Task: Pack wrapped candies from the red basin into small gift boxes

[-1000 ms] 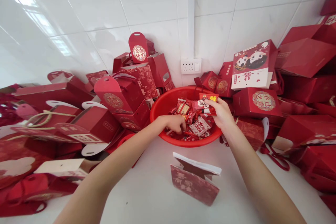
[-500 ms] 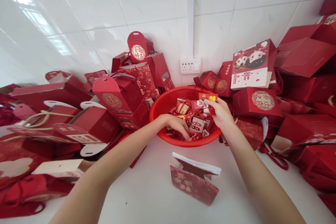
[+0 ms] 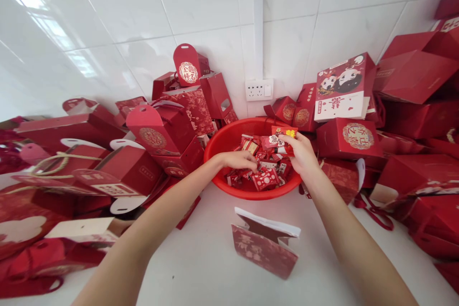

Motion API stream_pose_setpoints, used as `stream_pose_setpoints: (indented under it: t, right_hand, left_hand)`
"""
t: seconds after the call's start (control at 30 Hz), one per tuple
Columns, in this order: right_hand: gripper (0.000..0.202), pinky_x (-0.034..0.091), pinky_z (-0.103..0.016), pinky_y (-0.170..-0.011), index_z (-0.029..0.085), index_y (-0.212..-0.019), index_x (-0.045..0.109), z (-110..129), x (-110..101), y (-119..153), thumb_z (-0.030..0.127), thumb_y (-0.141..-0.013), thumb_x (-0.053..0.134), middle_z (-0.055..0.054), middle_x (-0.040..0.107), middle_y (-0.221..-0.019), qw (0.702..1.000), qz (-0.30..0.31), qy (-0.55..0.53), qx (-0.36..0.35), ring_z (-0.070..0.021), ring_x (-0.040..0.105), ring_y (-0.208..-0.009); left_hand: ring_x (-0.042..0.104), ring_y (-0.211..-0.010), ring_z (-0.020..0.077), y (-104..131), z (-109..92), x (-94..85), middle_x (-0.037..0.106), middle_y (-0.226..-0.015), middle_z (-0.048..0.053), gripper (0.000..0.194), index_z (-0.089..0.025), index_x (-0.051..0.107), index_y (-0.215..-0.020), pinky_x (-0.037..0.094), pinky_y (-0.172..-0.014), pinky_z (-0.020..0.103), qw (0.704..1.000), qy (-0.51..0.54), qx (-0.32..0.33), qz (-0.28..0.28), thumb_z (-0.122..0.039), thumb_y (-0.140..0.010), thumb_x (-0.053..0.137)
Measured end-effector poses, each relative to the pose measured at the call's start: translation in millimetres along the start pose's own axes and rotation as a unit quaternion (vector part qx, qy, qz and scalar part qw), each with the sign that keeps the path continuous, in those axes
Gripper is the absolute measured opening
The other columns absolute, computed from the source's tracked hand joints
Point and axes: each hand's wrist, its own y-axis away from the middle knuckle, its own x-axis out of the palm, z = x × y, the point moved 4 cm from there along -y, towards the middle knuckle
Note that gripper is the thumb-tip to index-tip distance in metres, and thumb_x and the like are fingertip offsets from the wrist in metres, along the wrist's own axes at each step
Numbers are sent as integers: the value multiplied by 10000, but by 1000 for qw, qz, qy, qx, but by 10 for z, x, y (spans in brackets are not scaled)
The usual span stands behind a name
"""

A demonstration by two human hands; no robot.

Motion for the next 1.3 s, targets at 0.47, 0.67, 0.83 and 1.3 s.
stream_pose_setpoints:
  t: [0.47, 0.67, 0.83, 1.3]
  right_hand:
    - [225, 569, -292, -546, 196, -731, 687, 9, -9, -5, 162, -523, 764, 20, 716, -620, 1000, -22, -5, -3, -183, 678, -576]
    - [231, 581, -312, -577, 207, -733, 674, -2, -24, -28, 180, -528, 777, 24, 721, -638, 1000, -11, 4, -10, -187, 685, -588]
    - [289, 588, -324, -632, 196, -765, 689, -22, -44, -50, 193, -507, 819, 15, 735, -663, 1000, -13, -2, -16, -202, 703, -637]
    - [291, 584, -307, -631, 201, -753, 678, -35, -33, -52, 216, -520, 851, 30, 704, -631, 1000, -10, 6, -26, -194, 700, -647]
  left_hand:
    - [687, -997, 174, -69, 234, -290, 694, -1243, 113, 632, -147, 425, -1503, 549, -856, 270, 957, 53, -33, -282, -117, -872, 455]
    - [680, -1072, 220, 43, 73, -301, 704, -1232, 130, 392, -118, 675, -1248, 530, -947, 307, 944, -83, 44, -316, -208, -870, 619]
    - [705, -813, 180, 37, -208, 233, 766, -920, 12, 436, -215, 715, -1237, 530, -729, 240, 982, -141, 92, 89, -207, -801, 701]
    - [686, -1084, 351, -144, -101, 17, 679, -1240, 178, 747, -218, 367, -1548, 548, -864, 403, 886, -435, -58, -148, -332, -862, 638]
